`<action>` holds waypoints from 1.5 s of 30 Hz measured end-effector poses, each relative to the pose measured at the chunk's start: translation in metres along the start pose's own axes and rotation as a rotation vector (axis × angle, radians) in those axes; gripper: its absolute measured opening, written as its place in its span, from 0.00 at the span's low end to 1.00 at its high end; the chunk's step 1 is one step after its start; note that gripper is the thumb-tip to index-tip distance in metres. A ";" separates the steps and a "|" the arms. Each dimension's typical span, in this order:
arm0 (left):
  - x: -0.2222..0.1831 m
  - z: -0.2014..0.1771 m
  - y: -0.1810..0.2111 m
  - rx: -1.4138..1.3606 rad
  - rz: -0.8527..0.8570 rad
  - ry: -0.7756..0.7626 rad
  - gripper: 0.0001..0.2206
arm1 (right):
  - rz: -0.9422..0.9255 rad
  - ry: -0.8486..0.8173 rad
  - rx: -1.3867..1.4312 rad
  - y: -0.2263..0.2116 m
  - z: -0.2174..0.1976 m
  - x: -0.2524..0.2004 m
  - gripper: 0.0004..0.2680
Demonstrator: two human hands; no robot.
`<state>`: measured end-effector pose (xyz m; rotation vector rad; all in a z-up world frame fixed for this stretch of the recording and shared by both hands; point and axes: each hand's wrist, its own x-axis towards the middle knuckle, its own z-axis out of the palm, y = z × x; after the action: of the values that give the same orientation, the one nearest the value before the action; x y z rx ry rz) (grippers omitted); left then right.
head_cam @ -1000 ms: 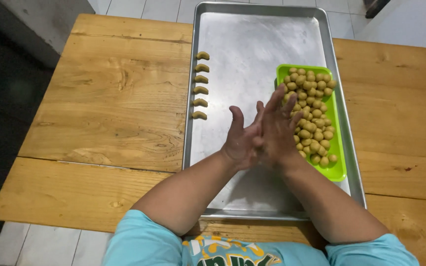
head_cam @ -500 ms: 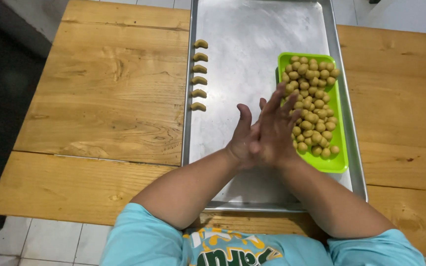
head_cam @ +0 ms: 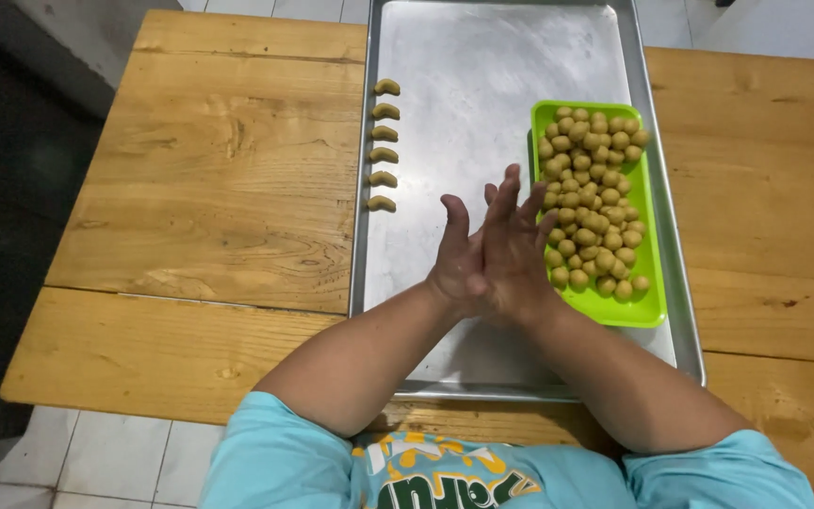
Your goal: Shaping small portions of dough into crescent shapes and arranging them on a baking tray.
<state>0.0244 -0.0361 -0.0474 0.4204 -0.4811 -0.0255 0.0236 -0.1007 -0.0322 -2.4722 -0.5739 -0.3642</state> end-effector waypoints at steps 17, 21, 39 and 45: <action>0.020 0.004 0.043 -0.209 -0.681 0.214 0.56 | 0.183 -0.001 0.194 -0.025 -0.061 0.026 0.47; 0.025 -0.006 0.044 -0.517 -0.717 0.248 0.49 | 0.079 0.117 0.563 0.018 -0.064 0.024 0.43; 0.047 0.034 0.092 0.512 -0.796 0.190 0.50 | 0.098 -0.093 0.449 -0.025 -0.079 0.012 0.09; 0.032 0.028 0.082 0.560 -0.739 0.234 0.48 | 0.157 -0.002 0.354 -0.005 -0.044 0.004 0.05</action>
<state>0.0345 0.0245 0.0219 1.1220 -0.0703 -0.5598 0.0191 -0.1215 0.0073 -2.1580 -0.4023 -0.1796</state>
